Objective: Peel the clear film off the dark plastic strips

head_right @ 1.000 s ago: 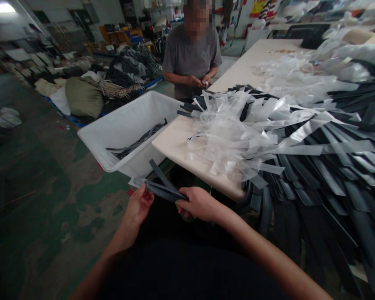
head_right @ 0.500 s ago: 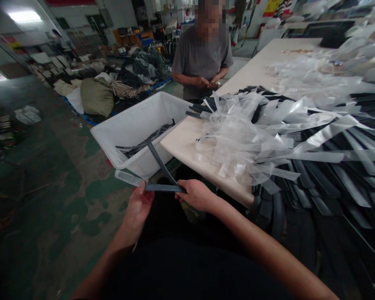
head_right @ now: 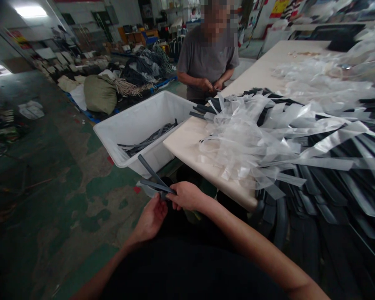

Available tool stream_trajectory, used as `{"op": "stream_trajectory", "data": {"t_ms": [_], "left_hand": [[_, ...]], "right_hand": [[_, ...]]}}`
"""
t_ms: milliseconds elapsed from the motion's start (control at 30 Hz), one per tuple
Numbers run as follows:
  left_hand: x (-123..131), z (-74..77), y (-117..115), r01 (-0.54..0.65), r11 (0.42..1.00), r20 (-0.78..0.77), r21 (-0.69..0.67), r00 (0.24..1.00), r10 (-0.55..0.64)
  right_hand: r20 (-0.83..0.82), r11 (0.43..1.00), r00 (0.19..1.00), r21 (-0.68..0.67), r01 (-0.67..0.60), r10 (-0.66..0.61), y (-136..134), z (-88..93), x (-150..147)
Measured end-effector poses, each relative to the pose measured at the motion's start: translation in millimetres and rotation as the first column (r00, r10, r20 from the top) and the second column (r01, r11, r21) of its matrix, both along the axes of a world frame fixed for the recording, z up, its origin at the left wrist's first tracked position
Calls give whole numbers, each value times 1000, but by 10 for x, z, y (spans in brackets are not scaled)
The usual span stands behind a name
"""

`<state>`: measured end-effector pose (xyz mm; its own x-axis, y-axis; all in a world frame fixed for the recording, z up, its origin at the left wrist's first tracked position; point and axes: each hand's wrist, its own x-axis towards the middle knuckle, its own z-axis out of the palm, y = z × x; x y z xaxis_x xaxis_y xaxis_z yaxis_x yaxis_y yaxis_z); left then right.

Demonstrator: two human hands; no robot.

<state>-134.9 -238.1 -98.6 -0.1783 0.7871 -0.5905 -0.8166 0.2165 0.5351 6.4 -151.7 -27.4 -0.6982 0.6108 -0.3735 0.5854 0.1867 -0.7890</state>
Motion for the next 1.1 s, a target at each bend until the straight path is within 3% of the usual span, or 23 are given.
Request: {"op": "stream_trajectory", "data": {"t_ms": [67, 167, 233, 367, 467, 600, 767, 867, 1100], "left_hand": [[19, -56, -26, 58, 998, -14, 3, 998, -58], [-97, -79, -27, -35, 999, -65, -8, 997, 34], [-233, -64, -14, -115, 993, -85, -18, 990, 113], [-361, -13, 5, -166, 985, -78, -49, 984, 161], [-224, 15, -1, -118, 992, -39, -42, 993, 116], [-59, -8, 3, -17, 999, -10, -28, 1000, 16], [-347, -93, 81, -98, 993, -49, -62, 994, 95], [-450, -114, 98, -75, 992, -36, -104, 997, 71], [-88, -67, 73, 82, 994, 23, -79, 996, -81]], "right_hand": [[-27, 995, 996, -53, -84, 83, 31, -17, 22], [-48, 985, 989, -93, -144, 140, 55, -6, 180], [-38, 990, 993, -75, -117, 114, 42, 34, 319], [48, 1000, 999, 13, -17, 17, -13, 106, 402], [103, 998, 995, 59, -10, 4, -21, 64, 217], [77, 999, 996, 8, -37, 36, 0, -57, -30], [95, 999, 994, -22, -43, 45, -41, -28, 189], [109, 1000, 994, -17, -21, 23, -84, 53, 357], [87, 1000, 996, 18, 17, -19, -61, -35, 139]]}}
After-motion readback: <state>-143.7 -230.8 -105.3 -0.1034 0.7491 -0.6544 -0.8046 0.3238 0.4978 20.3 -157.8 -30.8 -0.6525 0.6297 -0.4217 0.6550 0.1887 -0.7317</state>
